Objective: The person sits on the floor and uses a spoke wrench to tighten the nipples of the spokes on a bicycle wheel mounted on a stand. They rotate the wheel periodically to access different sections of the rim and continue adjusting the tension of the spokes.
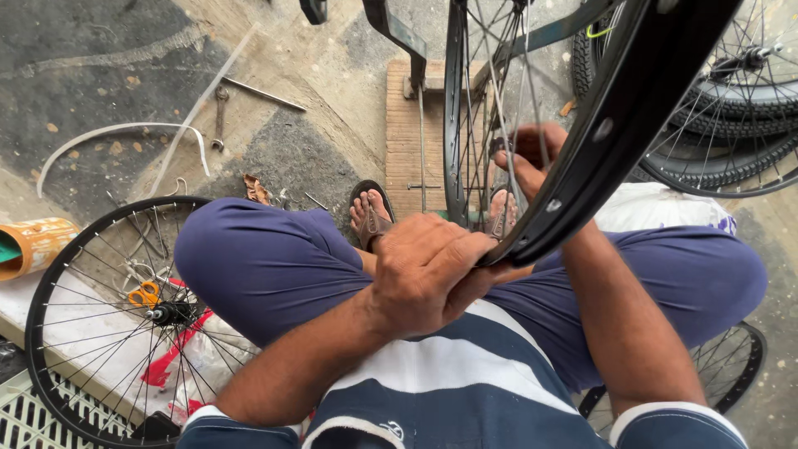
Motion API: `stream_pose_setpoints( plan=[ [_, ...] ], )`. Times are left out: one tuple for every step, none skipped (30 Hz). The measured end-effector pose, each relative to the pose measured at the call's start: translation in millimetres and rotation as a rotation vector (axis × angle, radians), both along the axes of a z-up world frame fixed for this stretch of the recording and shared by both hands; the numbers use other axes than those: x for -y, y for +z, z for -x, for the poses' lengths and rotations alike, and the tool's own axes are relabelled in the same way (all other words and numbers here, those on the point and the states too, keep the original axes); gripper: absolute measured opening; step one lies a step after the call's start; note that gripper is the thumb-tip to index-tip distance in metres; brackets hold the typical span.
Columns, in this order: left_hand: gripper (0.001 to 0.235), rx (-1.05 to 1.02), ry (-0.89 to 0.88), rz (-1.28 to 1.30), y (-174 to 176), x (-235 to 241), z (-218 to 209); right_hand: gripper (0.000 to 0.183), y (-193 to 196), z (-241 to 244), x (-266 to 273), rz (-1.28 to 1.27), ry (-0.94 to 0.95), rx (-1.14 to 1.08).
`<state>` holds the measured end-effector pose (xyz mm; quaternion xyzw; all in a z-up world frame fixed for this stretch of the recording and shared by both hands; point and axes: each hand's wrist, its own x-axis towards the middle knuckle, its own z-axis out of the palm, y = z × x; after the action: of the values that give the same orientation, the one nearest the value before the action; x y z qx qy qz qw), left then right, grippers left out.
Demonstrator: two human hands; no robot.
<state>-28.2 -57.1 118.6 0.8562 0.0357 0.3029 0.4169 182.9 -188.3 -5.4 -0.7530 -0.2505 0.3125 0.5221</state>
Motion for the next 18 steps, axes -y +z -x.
stream_pose_setpoints(
  plan=[
    [0.028, 0.004, 0.005, -0.028, -9, 2, 0, 0.032, 4, 4, 10, -0.001, -0.004, 0.067],
    [0.029, 0.009, 0.009, -0.056, -19, 4, 1, 0.031, 7, 10, 22, -0.002, -0.007, 0.133],
    [0.028, -0.065, -0.016, -0.097, -32, 1, 4, 0.030, 7, 12, 28, -0.009, -0.005, 0.205],
    [0.027, -0.139, -0.042, -0.138, -43, -2, 7, 0.029, 3, 12, 29, -0.043, -0.018, 0.191],
    [0.027, -0.213, 0.014, -0.176, -53, -1, 7, 0.028, -4, 13, 29, -0.079, -0.031, 0.177],
    [0.028, -0.286, 0.070, -0.214, -61, 0, 8, 0.027, -11, 13, 30, -0.115, -0.045, 0.163],
    [0.032, -0.367, 0.125, -0.246, -66, 3, 10, 0.029, -17, 12, 33, -0.022, -0.060, 0.224],
    [0.033, -0.356, 0.114, -0.229, -69, 6, 13, 0.031, -22, 11, 35, 0.070, -0.074, 0.285],
    [0.035, -0.338, 0.101, -0.216, -70, 7, 15, 0.033, -27, 8, 35, 0.159, -0.091, 0.351],
    [0.036, -0.321, 0.088, -0.204, -69, 8, 15, 0.030, -30, 6, 34, 0.108, -0.113, 0.254],
    [0.035, -0.311, 0.095, -0.204, -68, 10, 15, 0.028, -33, 6, 33, 0.059, -0.135, 0.155],
    [0.034, -0.302, 0.103, -0.205, -66, 12, 15, 0.025, -36, 6, 32, 0.011, -0.158, 0.055],
    [0.032, -0.289, 0.105, -0.207, -65, 12, 13, 0.025, -37, 5, 32, 0.002, -0.166, 0.055],
    [0.032, -0.291, 0.102, -0.208, -64, 12, 12, 0.025, -39, 4, 31, -0.006, -0.173, 0.054],
    [0.031, -0.294, 0.100, -0.208, -64, 12, 11, 0.025, -40, 3, 31, -0.013, -0.180, 0.053],
    [0.030, -0.296, 0.098, -0.208, -63, 12, 11, 0.026, -41, 3, 32, 0.023, -0.182, 0.096],
    [0.030, -0.291, 0.098, -0.208, -63, 12, 10, 0.027, -41, 2, 31, 0.056, -0.180, 0.139],
    [0.030, -0.286, 0.099, -0.207, -63, 12, 10, 0.029, -41, 2, 31, 0.089, -0.178, 0.181]
  ],
)
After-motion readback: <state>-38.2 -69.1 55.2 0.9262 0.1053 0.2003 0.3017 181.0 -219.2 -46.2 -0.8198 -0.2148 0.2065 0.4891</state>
